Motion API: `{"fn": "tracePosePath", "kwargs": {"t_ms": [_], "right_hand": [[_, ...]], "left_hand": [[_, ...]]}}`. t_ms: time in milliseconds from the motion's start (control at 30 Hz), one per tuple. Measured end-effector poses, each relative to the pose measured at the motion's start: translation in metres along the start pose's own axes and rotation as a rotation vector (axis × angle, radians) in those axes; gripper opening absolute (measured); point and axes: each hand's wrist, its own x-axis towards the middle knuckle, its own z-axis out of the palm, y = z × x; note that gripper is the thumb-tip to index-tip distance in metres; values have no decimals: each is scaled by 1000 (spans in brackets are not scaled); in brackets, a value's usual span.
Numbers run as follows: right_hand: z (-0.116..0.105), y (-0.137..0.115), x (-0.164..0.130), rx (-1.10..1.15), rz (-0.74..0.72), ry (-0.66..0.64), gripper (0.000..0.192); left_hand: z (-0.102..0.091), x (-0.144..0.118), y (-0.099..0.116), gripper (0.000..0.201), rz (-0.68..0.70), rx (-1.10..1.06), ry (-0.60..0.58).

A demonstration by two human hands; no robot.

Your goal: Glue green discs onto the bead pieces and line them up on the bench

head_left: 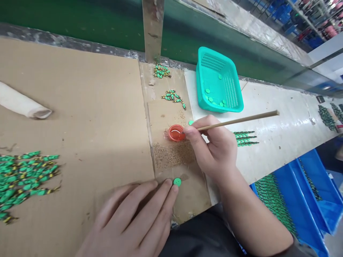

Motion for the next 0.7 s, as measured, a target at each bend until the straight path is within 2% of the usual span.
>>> {"fn": "tracePosePath", "kwargs": {"t_ms": [467,700], "right_hand": [[3,0,1,-38,13,-55,27],[3,0,2,-44,-4,-56,28]], "left_hand": [[8,-10,0,41,2,-15,30],[9,-13,-1,42,2,-1,-4]]}}
